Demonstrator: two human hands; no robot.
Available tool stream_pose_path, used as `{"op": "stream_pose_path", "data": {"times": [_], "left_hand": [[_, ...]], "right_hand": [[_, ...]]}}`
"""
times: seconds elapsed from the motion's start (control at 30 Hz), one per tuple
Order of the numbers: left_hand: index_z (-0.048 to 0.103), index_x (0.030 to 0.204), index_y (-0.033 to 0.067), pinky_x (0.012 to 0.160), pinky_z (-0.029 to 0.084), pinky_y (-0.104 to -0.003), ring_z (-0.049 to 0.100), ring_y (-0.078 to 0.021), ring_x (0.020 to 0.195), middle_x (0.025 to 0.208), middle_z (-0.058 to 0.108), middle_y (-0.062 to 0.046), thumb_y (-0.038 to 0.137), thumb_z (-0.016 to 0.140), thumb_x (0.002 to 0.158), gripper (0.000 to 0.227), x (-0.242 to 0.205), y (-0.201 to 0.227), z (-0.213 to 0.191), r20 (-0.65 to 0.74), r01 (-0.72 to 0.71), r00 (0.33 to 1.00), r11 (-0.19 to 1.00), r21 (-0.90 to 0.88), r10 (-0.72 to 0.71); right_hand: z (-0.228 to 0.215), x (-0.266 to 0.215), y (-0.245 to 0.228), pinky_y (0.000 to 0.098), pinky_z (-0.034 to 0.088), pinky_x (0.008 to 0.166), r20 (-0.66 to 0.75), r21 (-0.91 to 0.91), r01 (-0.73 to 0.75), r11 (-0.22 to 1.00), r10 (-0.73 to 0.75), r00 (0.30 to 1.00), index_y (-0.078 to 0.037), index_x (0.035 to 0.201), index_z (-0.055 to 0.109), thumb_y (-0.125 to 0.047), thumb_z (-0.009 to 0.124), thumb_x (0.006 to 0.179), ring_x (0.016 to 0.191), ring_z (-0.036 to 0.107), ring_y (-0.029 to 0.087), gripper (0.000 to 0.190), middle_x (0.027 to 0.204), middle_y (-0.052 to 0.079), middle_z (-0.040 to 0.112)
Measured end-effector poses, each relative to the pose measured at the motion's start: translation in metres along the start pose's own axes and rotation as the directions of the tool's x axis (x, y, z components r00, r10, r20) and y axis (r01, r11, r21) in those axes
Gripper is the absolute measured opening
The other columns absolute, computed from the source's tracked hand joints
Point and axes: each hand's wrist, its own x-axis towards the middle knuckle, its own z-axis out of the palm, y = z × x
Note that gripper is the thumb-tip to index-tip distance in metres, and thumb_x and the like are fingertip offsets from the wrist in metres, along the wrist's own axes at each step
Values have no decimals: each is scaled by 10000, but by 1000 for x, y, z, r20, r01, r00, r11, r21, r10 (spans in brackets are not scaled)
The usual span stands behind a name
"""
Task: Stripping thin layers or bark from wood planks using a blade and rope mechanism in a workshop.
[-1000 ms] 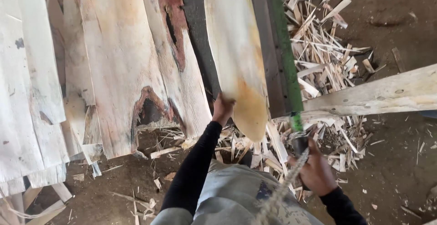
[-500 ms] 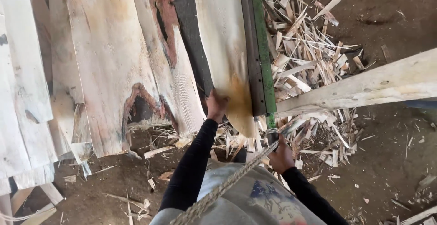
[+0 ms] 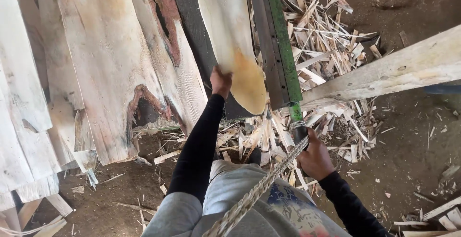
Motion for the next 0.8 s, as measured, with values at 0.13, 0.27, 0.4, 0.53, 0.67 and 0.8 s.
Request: {"op": "stream_pose_path", "data": {"times": [0.13, 0.27, 0.4, 0.53, 0.67, 0.8], "left_hand": [[602, 1108, 11, 890, 574, -438, 722, -377, 1029, 1060, 748, -212, 102, 826, 774, 413, 16, 10, -1, 2, 49, 999, 992, 113, -49], [579, 1143, 11, 878, 572, -440, 722, -375, 1029, 1078, 743, -214, 93, 795, 786, 425, 7, 20, -11, 30, 67, 997, 995, 75, -70], [578, 1162, 27, 864, 587, -430, 728, -373, 1020, 1084, 744, -210, 129, 771, 817, 409, 8, 17, -2, 20, 86, 996, 994, 69, -87], [603, 1109, 18, 864, 570, -432, 712, -362, 1045, 1105, 741, -205, 117, 792, 800, 376, 23, 17, -4, -24, 44, 999, 994, 101, -42], [602, 1145, 16, 847, 578, -408, 735, -328, 999, 1086, 750, -190, 145, 763, 849, 361, 20, 7, -4, 76, 118, 990, 992, 41, -121], [593, 1183, 17, 862, 576, -383, 734, -296, 1018, 1112, 746, -167, 96, 791, 795, 442, 2, 13, -12, 99, 115, 989, 992, -45, -110]], "right_hand": [[-14, -18, -40, 423, 542, 497, 29, 83, -171, 982, 169, 985, -95, 1276, 509, -117, 747, 871, 532, 671, 274, 470, 695, 192, 691], [19, -4, 8, 389, 576, 483, -16, 76, -92, 993, 93, 995, -60, 1236, 525, -172, 733, 861, 512, 705, 256, 443, 705, 149, 732], [95, 56, 81, 410, 580, 526, -6, -133, -111, 985, 112, 994, 8, 1394, 374, -107, 675, 898, 700, 704, 283, 592, 927, 202, 700], [150, 102, 185, 521, 543, 651, -86, -319, 14, 948, -44, 995, 73, 1506, 268, -161, 761, 823, 743, 684, 396, 874, 911, 276, 660], [74, 48, 85, 520, 565, 669, -129, -8, 118, 993, -118, 985, -12, 1352, 471, -221, 729, 865, 808, 713, 408, 589, 922, 213, 725], [25, 2, 27, 503, 581, 714, -174, -82, 214, 973, -225, 959, -26, 1249, 545, -240, 771, 804, 827, 733, 414, 543, 908, 231, 717]]}}
